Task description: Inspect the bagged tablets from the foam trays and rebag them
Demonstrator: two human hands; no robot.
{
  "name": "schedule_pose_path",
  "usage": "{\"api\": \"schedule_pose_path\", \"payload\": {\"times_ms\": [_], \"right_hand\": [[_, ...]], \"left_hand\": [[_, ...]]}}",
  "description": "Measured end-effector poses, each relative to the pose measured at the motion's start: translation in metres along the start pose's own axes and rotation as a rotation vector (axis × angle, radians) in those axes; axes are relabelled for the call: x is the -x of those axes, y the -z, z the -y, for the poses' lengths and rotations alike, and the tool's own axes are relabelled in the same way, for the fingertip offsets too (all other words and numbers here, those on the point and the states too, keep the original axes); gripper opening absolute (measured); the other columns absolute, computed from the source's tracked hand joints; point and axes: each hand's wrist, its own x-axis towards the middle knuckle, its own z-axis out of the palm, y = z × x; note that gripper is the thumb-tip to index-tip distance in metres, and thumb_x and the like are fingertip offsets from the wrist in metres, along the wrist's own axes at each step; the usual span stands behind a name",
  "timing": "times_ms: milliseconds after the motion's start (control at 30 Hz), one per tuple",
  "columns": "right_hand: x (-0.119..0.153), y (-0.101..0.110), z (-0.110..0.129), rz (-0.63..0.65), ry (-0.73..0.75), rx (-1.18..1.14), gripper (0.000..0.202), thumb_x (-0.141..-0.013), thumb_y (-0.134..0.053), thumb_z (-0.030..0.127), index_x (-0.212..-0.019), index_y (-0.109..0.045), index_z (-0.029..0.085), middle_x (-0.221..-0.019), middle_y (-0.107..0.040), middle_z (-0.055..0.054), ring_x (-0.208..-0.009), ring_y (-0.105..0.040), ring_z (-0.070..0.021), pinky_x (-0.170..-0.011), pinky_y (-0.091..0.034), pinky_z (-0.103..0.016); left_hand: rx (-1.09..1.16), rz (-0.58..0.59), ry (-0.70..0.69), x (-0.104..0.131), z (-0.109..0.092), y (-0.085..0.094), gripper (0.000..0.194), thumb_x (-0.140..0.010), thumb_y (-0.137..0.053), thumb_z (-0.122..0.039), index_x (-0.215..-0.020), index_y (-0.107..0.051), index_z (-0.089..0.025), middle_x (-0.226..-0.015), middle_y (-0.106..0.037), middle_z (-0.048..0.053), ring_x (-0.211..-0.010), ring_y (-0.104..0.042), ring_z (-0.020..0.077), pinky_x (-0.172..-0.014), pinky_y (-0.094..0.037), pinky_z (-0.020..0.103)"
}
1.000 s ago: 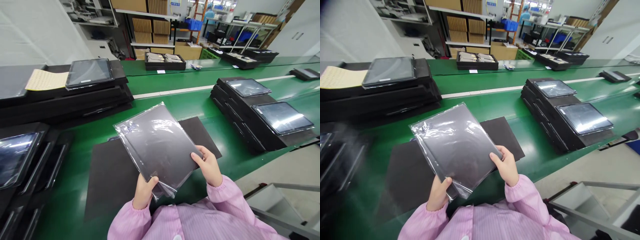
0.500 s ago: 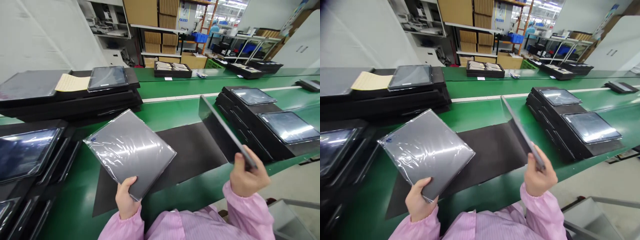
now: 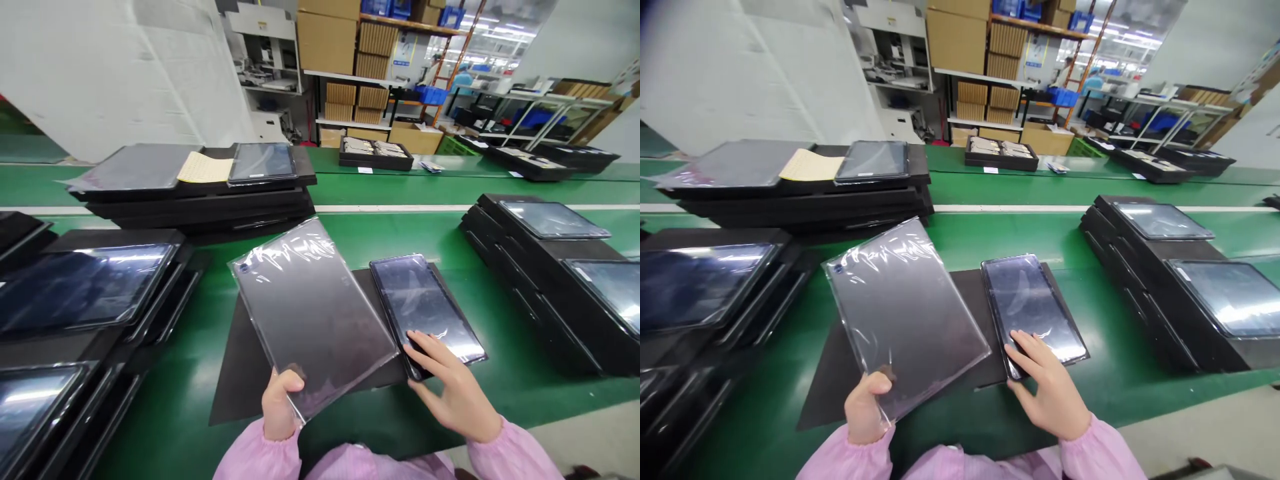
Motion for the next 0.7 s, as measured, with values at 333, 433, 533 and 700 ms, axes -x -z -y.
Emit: {"api": "schedule_pose_path", "payload": {"times_ms": [333, 433, 533, 700], "right_hand": [[-0.061, 0.009, 0.017, -0.188, -0.308, -0.214, 0.017, -0.091, -0.062, 0.029, -0.098, -0.075, 0.021, -0.086, -0.077, -0.004, -0.074, -0.074, -0.0187, -0.072, -0.063, -0.027], [-0.090, 0.003, 0.032, -0.273, -0.261, -0.251, 0.013, -0.089, -0.063, 0.030, -0.089, -0.073, 0.022, -0.073, -0.069, 0.000, -0.062, -0.067, -0.0145, -0.062, -0.058, -0.022], [-0.107, 0.000, 0.042, -0.316, -0.215, -0.237, 0.017, -0.089, -0.063, 0.032, -0.076, -0.069, 0.022, -0.064, -0.065, 0.002, -0.054, -0.062, -0.0125, -0.055, -0.053, -0.020], [-0.107, -0.003, 0.050, -0.358, -0.237, -0.111, 0.020, -0.091, -0.064, 0.028, -0.072, -0.064, 0.022, -0.066, -0.065, 0.000, -0.057, -0.061, -0.0144, -0.060, -0.051, -0.024]], "left_hand": [[0.086, 0.149, 0.090, 0.030, -0.010, -0.021, 0.028, -0.037, -0.048, -0.010, -0.062, -0.054, -0.019, -0.048, -0.057, -0.004, -0.046, -0.049, 0.0126, -0.043, -0.031, 0.021], [0.072, 0.212, 0.111, 0.028, -0.010, -0.018, 0.034, -0.036, -0.047, -0.009, -0.067, -0.057, -0.018, -0.048, -0.059, -0.004, -0.048, -0.049, 0.0125, -0.045, -0.030, 0.021], [0.031, 0.270, 0.121, 0.024, -0.007, -0.012, 0.037, -0.036, -0.047, -0.008, -0.070, -0.059, -0.017, -0.052, -0.064, -0.003, -0.047, -0.046, 0.0106, -0.046, -0.029, 0.021], [-0.041, 0.317, 0.111, 0.012, 0.008, -0.002, 0.033, -0.038, -0.048, -0.007, -0.068, -0.058, -0.018, -0.045, -0.056, -0.007, -0.044, -0.040, 0.0085, -0.044, -0.025, 0.020]]}}
